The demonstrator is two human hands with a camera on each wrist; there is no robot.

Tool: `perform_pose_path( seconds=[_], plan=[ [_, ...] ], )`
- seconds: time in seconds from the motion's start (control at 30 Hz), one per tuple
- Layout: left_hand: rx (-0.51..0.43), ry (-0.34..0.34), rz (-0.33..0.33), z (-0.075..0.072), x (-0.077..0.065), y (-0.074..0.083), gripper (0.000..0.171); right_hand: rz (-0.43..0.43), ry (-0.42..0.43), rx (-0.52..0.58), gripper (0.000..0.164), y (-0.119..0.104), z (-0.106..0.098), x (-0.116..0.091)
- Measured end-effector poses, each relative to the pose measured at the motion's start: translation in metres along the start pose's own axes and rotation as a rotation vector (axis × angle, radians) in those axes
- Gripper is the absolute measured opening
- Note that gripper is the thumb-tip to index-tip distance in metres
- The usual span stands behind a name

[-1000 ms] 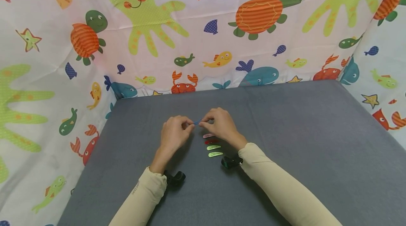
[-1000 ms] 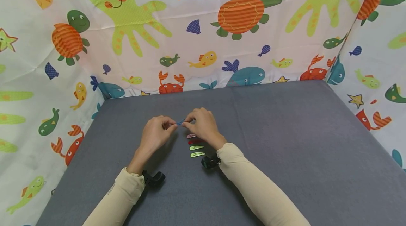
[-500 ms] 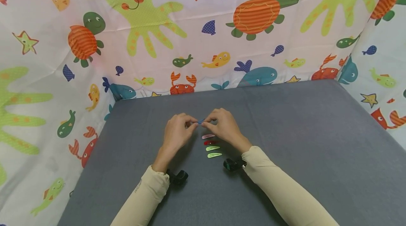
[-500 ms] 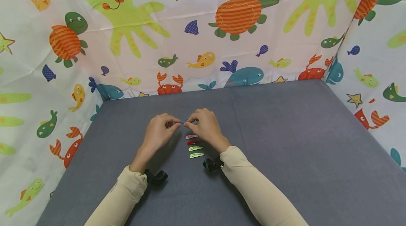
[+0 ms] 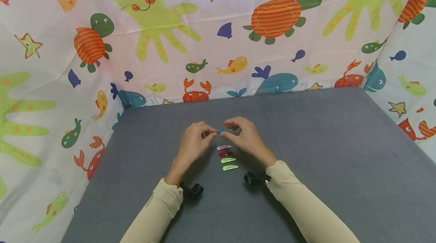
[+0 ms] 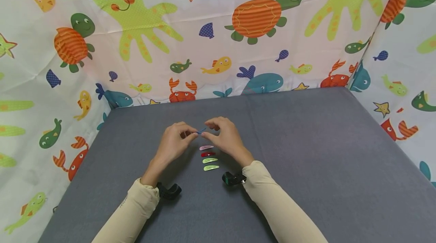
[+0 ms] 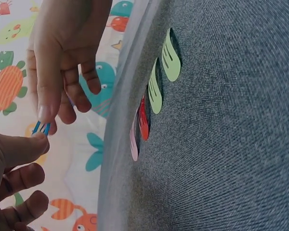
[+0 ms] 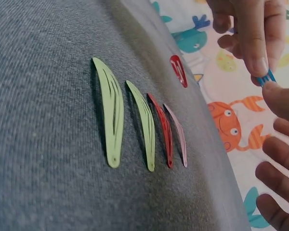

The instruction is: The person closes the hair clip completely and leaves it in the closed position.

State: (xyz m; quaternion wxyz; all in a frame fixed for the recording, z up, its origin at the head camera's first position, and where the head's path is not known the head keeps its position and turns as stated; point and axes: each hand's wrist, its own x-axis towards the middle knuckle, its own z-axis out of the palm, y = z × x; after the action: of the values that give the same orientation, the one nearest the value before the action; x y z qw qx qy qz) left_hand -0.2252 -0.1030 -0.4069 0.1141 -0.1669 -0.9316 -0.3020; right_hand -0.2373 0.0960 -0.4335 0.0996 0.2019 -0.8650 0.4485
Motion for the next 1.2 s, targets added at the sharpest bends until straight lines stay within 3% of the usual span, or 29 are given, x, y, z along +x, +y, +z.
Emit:
perform_pose_path(
  seconds=[0.2,0.6,1.07,1.2],
  plan=[
    [-0.019,-0.021,0.043,0.001,0.000,-0.001,0.008,-0.075,-0.037,0.061,0.029,0.005,-0.003,-0.001],
    [-0.090,-0.072,0.149,-0.001,0.000,-0.001,0.007,-0.078,-0.085,0.148,0.008,0.010,-0.010,-0.004],
    [-0.196,-0.159,0.201,-0.005,-0.001,-0.004,0.008,-0.076,-0.167,0.247,0.009,0.008,-0.016,-0.006],
    [-0.219,-0.179,0.205,-0.004,0.000,-0.007,0.008,-0.057,-0.206,0.260,0.010,-0.006,-0.023,-0.008]
  ],
)
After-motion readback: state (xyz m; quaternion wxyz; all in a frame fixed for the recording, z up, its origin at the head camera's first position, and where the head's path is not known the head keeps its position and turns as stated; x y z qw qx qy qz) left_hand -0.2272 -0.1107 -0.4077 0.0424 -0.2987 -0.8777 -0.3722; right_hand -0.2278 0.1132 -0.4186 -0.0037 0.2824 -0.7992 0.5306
